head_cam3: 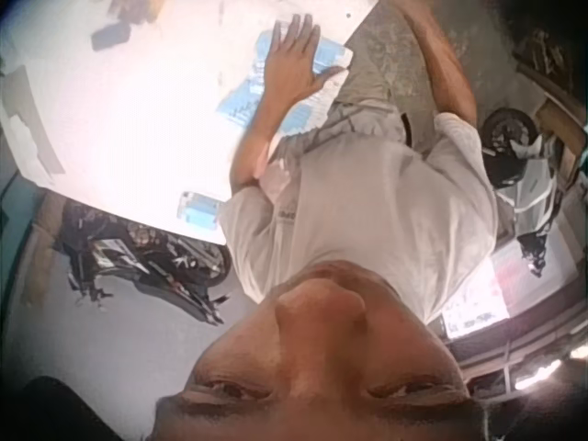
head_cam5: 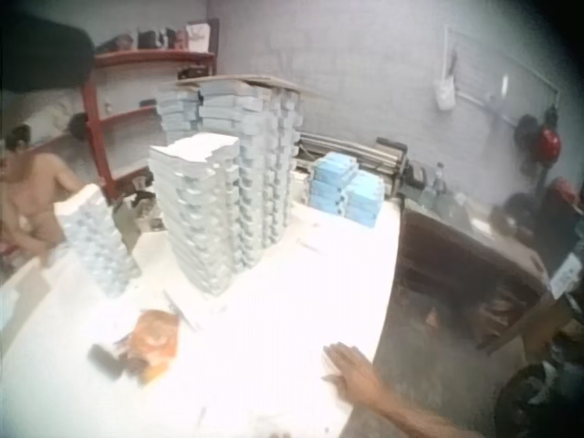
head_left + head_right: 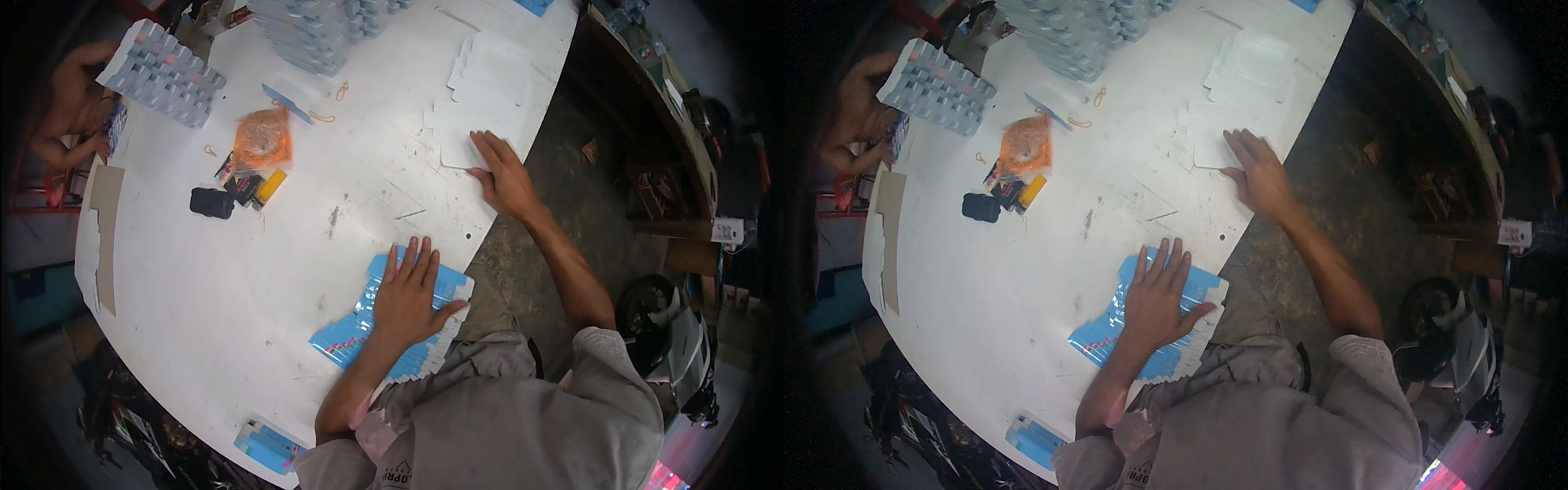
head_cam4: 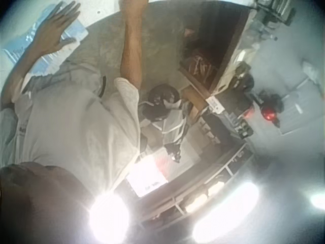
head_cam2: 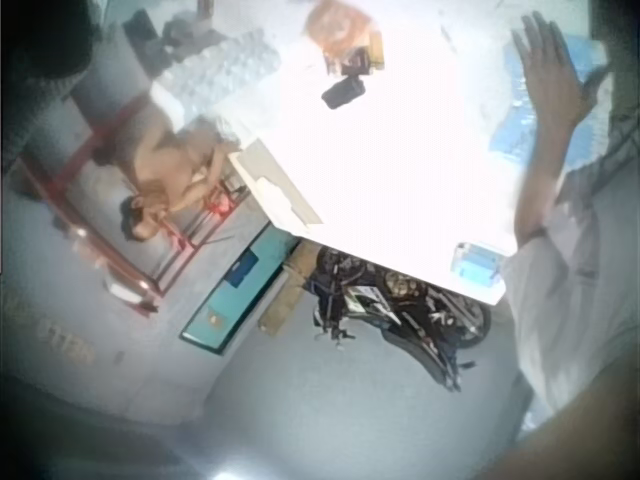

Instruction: The person folds blue printed paper sheets into small box shapes on a white table, then stacks the finished boxes. The person also gathers and aligns the stack of completed boxes before placing them aside.

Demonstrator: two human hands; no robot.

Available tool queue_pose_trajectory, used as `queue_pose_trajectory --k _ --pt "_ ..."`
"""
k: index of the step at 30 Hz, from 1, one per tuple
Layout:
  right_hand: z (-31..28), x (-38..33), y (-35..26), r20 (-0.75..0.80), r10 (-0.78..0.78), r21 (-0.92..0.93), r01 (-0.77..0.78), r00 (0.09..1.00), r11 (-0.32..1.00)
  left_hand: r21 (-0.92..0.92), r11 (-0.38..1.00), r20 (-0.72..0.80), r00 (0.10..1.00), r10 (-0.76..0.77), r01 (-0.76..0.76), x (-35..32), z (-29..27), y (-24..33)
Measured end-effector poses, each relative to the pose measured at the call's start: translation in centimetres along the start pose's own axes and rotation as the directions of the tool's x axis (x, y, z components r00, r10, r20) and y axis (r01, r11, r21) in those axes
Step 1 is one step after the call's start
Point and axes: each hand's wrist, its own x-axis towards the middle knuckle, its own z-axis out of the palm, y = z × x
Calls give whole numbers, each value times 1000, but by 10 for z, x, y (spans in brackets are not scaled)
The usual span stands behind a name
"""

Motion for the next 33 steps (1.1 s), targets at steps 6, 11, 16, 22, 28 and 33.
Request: queue_pose_trajectory --k 6,11,16,22,28,33 --pt "-9 -16 -37 285 -102 214 41 953 976 10 1000 -47 999 5 -5 -2 14 -1" --pt "-22 -61 -82 644 -100 605 -425 759 673 149 989 -21 1000 -2 5 0 5 8" --pt "14 10 -16 70 177 -24 -176 982 984 109 994 2 1000 -1 1 -2 7 -1" --pt "21 -11 11 202 101 448 -183 974 875 -39 999 4 1000 -30 30 -2 17 -1" --pt "-14 -60 -67 490 -22 487 -253 872 836 160 987 -74 997 -20 32 3 10 6" --pt "13 -50 -28 413 40 181 -125 910 975 175 985 4 1000 3 -3 1 12 -1"
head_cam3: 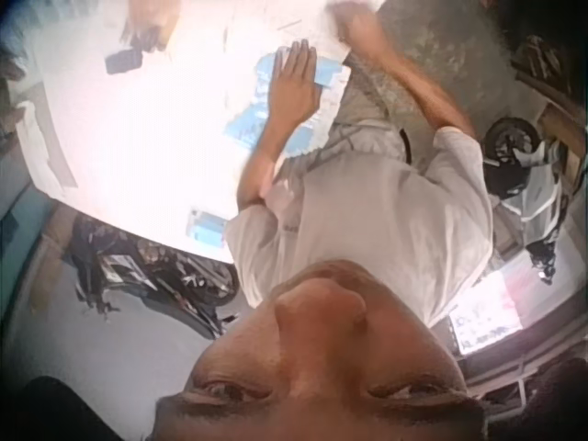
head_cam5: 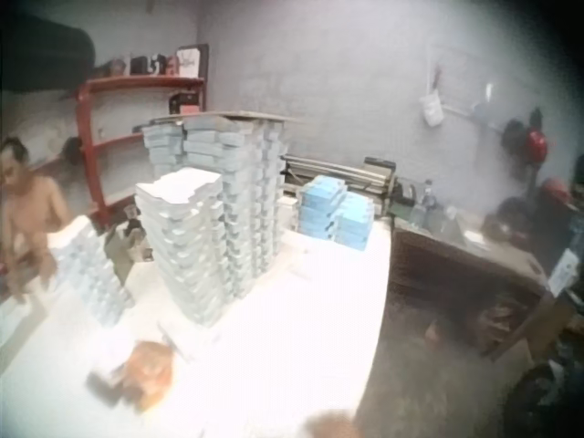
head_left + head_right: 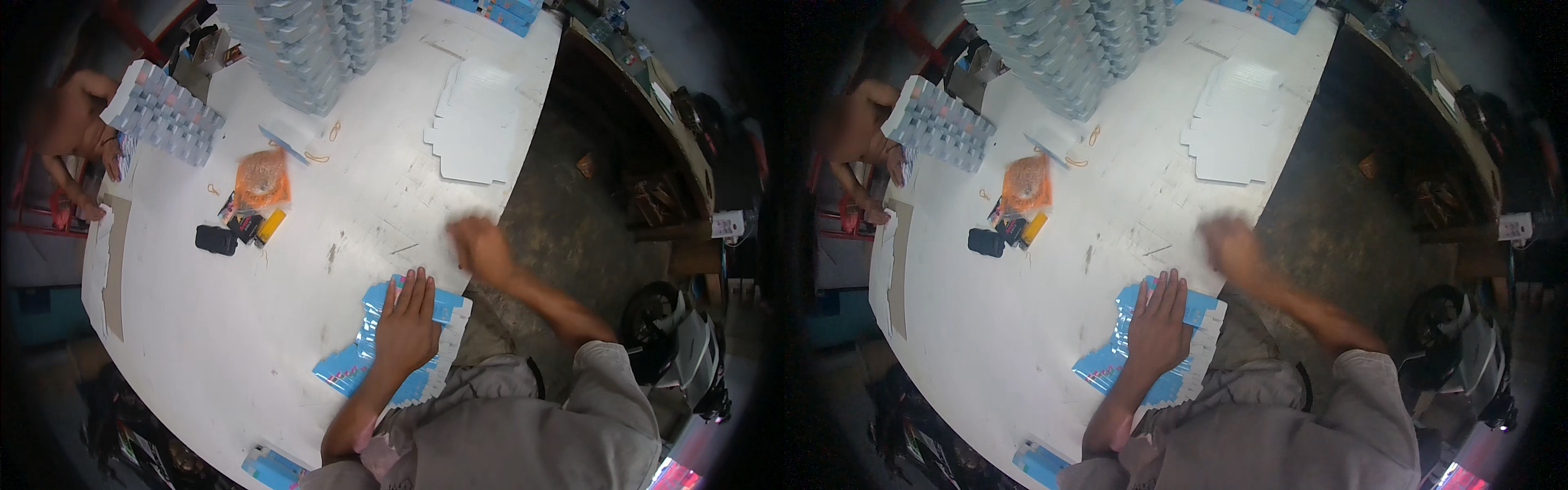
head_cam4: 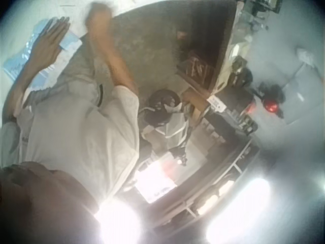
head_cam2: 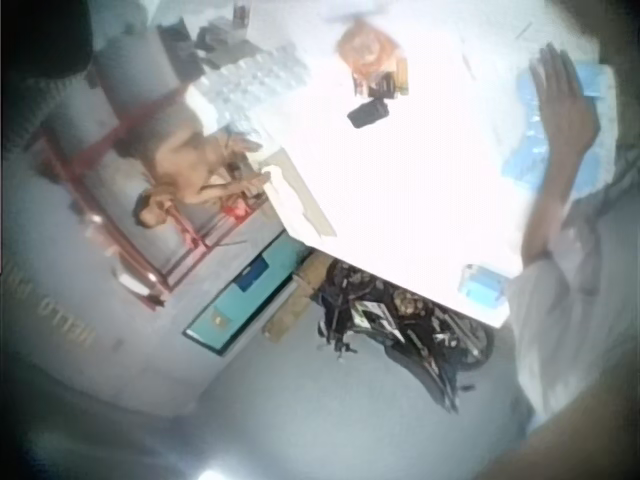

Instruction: The person folds blue printed paper sheets into small box shapes on a white table, then stacks the finished boxes. The person also gathers and aligns the stack of completed boxes before placing them aside.

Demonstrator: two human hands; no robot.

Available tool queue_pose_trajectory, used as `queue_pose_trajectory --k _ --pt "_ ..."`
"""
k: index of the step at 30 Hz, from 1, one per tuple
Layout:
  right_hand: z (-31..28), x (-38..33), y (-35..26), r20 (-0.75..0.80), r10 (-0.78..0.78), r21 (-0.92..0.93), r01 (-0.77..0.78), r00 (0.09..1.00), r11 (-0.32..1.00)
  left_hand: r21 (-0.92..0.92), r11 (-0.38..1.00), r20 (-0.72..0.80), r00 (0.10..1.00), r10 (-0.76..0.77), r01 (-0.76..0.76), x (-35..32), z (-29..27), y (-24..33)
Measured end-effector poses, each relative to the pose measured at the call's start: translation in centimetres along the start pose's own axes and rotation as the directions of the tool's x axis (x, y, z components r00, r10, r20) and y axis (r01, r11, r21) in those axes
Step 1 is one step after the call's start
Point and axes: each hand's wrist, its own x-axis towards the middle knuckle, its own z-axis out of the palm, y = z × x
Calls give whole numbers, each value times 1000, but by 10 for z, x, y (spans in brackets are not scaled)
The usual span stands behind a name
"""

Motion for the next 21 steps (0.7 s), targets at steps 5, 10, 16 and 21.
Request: queue_pose_trajectory --k 5,10,16,21 --pt "-19 45 67 -372 -20 119 69 928 990 -215 976 -26 1000 -18 12 2 -4 2" --pt "-26 16 -13 -196 -136 -14 136 971 991 -210 977 -25 999 -34 28 0 6 1" --pt "-36 -19 -58 409 -104 604 -184 907 776 9 1000 -32 999 -8 8 -2 1 6" --pt "-17 -14 -38 400 -152 703 -197 904 683 -2 999 0 999 45 -45 3 -10 6"
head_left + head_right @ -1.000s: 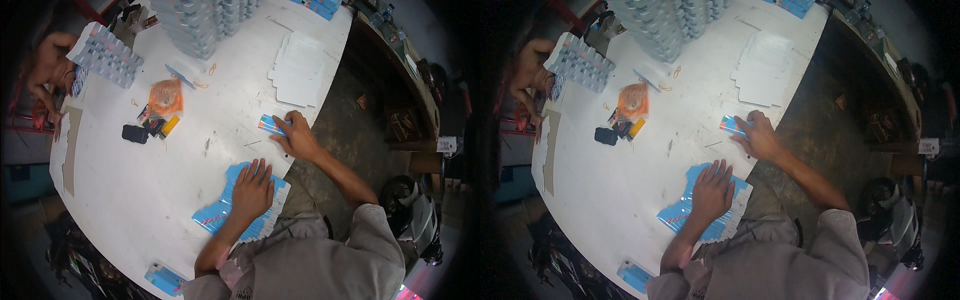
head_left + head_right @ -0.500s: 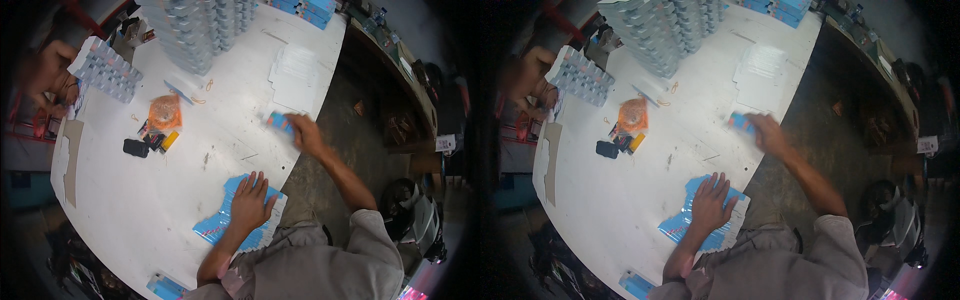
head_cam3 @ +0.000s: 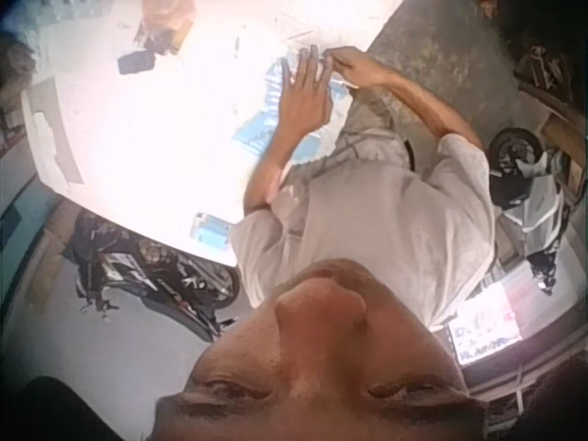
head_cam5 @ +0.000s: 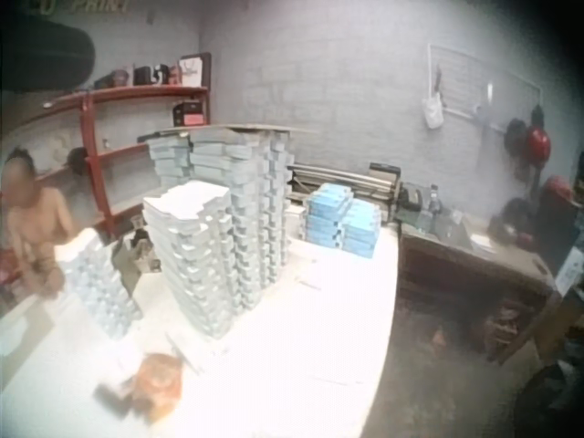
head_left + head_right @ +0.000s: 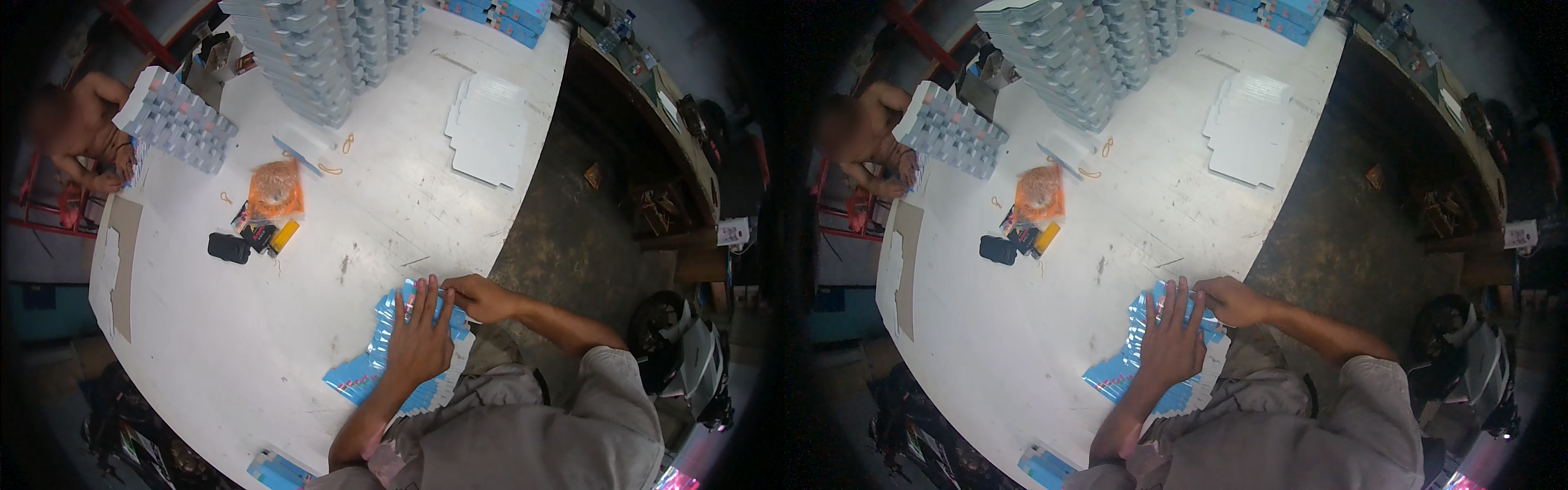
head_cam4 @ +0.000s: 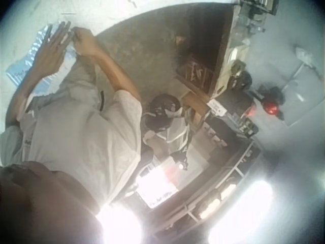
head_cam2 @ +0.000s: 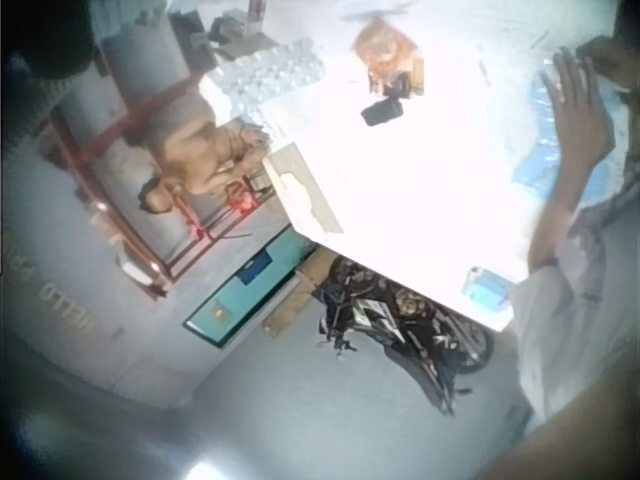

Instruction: The person folds blue printed paper sheets into small box shapes on a white table, then stacks the finished boxes. The person also gathers and aligns the stack of completed boxes before placing them aside.

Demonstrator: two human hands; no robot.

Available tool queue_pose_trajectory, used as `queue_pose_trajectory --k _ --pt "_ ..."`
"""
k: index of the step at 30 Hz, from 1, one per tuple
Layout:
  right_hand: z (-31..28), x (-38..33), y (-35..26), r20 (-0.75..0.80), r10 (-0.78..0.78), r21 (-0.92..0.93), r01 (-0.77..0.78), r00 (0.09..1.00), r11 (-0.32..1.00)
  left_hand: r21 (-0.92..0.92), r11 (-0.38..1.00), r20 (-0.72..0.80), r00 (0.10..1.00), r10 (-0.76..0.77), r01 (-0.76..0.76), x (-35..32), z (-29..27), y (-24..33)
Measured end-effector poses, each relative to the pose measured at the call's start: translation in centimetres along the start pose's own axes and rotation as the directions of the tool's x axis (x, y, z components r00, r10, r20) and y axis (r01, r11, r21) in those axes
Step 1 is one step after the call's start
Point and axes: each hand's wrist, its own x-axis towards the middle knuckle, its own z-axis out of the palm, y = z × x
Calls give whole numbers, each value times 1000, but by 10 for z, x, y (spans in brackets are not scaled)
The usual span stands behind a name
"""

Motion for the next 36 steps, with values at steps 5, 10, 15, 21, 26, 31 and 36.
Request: queue_pose_trajectory --k 5,10,15,21,26,31,36 --pt "-34 19 -14 -32 165 -523 -157 986 838 -116 992 12 999 -38 39 -4 7 -7" --pt "-119 55 20 -587 -592 -792 -240 552 561 -191 981 -33 999 -26 19 -1 0 -6" --pt "-50 26 9 -429 -301 -575 -1 852 818 -180 983 -42 998 -50 42 -9 21 -11" --pt "4 -3 -6 -244 -5 -279 -65 970 958 65 994 -40 995 -86 89 -1 -2 6" --pt "-51 36 27 -635 -301 -714 -393 711 579 -85 995 -43 997 -63 59 -2 1 -2" --pt "-107 38 52 -616 -277 -370 40 738 928 -198 979 -74 995 -66 50 5 10 -8" --pt "-43 14 -2 -350 -306 -695 -27 885 719 -254 959 -88 984 -157 130 -2 13 0"
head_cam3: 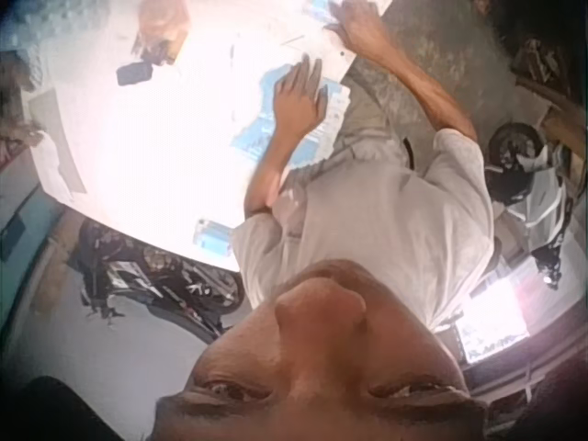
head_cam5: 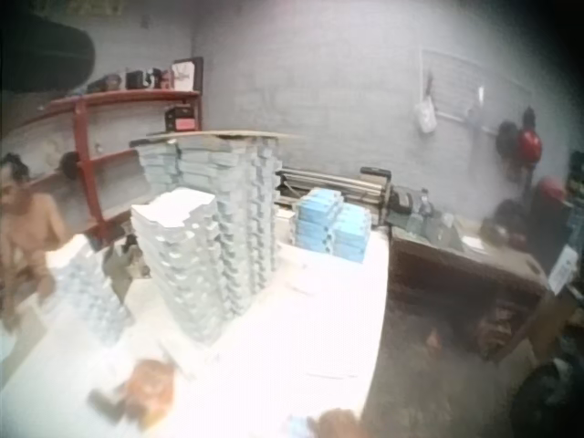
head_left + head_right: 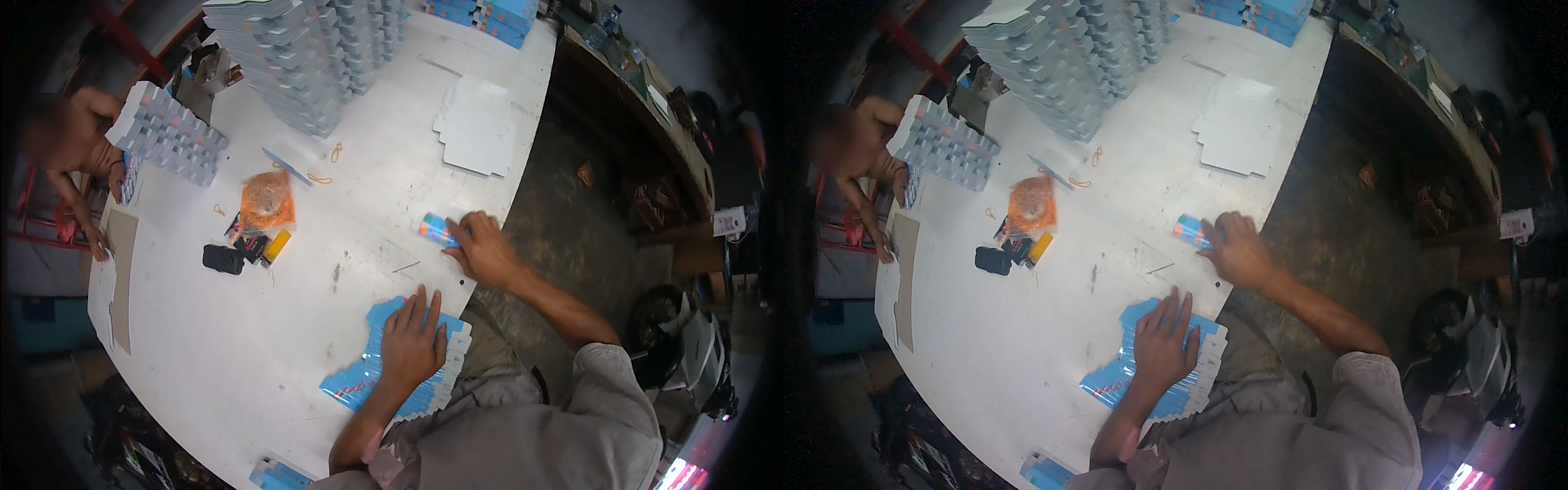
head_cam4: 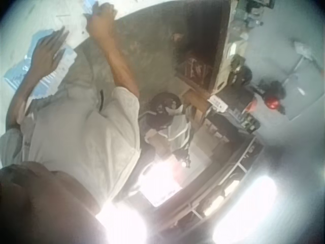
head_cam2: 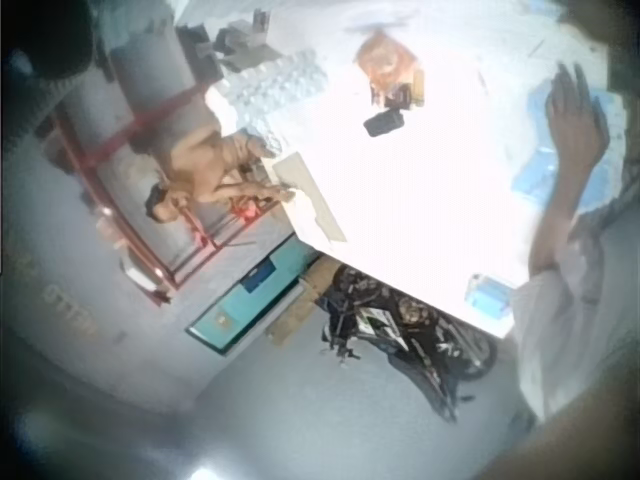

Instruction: The person folds blue printed paper sheets into small box shapes on a white table, then stacks the finished boxes. The person also gathers and aligns the stack of completed boxes before placing them aside.

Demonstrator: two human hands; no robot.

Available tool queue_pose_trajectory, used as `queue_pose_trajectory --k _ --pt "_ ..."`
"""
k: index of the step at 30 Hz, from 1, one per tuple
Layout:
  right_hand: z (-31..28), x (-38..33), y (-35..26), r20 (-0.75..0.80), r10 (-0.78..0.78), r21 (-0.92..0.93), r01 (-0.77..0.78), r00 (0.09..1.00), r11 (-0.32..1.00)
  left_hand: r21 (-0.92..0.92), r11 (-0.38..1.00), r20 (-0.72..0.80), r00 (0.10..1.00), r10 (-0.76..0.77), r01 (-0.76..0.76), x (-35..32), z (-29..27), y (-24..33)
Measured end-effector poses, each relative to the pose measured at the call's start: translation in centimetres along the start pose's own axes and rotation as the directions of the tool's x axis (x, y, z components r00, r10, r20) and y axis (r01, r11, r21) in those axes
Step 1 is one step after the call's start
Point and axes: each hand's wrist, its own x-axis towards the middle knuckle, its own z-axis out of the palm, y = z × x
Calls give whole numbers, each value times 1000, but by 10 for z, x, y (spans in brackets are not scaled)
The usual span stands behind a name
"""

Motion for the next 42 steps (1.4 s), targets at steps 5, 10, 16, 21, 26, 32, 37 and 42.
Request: queue_pose_trajectory --k 5,10,16,21,26,32,37,42 --pt "-1 -27 -43 612 13 357 -292 790 887 324 941 79 994 77 -99 4 -6 5" --pt "10 55 75 -442 50 -269 -185 896 945 125 989 37 997 75 -79 6 -16 8" --pt "14 12 51 -141 82 205 -52 987 977 132 987 -68 992 104 -94 0 3 -3" --pt "7 -4 -3 -124 -92 -130 75 988 989 126 989 -136 986 91 -74 3 -3 2" --pt "20 -1 7 -43 89 -77 -92 995 993 95 993 -113 991 75 -65 4 -5 3" --pt "28 6 13 -226 -148 -188 106 963 976 119 990 -88 992 89 -78 6 -7 3" --pt "27 -9 -11 -55 -36 114 42 998 993 98 995 4 1000 18 -18 5 -10 9" --pt "2 -28 -33 514 -44 408 -199 857 891 303 948 181 982 45 -100 3 -9 8"
